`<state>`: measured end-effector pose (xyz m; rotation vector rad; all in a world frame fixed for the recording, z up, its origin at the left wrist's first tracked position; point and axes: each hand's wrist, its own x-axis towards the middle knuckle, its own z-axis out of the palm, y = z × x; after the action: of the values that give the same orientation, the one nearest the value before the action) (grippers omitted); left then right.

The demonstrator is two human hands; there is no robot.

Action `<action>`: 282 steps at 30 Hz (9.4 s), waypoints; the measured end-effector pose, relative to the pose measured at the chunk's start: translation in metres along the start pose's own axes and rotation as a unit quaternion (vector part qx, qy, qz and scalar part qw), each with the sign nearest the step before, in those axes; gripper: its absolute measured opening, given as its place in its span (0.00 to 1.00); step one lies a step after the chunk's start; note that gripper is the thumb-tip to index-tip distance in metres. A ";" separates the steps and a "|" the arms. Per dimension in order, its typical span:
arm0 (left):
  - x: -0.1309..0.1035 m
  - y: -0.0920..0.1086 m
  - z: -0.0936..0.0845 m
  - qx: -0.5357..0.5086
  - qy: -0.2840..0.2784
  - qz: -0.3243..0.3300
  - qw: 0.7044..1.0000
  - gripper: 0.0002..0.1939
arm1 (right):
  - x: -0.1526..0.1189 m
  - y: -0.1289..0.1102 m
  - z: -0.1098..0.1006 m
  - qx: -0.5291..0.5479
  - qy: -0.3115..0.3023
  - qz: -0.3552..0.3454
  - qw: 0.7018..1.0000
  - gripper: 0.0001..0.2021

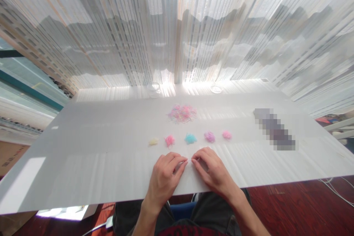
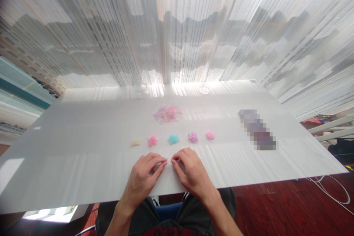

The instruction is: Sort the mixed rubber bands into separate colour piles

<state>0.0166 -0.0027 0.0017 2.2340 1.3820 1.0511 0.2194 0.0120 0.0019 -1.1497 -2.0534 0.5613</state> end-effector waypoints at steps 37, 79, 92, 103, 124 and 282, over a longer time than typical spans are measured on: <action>-0.002 0.003 -0.003 -0.038 -0.010 -0.030 0.999 0.06 | -0.006 0.002 0.001 0.044 0.027 -0.022 0.998 0.06; -0.005 -0.002 -0.001 -0.067 0.002 -0.042 0.997 0.05 | -0.003 -0.001 -0.018 0.056 0.116 0.042 0.991 0.05; -0.002 0.002 -0.002 -0.035 0.003 -0.049 0.998 0.07 | -0.003 0.067 -0.070 -0.078 0.275 0.260 0.922 0.27; -0.003 0.001 -0.001 -0.026 -0.004 -0.046 0.999 0.06 | -0.005 0.070 -0.064 -0.116 0.256 0.226 0.933 0.22; 0.000 0.004 -0.002 -0.015 -0.014 -0.044 0.999 0.06 | -0.013 0.079 -0.063 -0.140 0.229 0.133 0.954 0.17; 0.218 -0.070 -0.063 0.165 -0.330 -0.119 0.922 0.18 | 0.107 0.089 -0.100 -0.048 -0.019 -0.005 0.999 0.12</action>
<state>-0.0156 0.2129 0.0945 2.2393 1.5146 -0.0483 0.3056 0.1528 0.0481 -1.1924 -2.1376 0.4870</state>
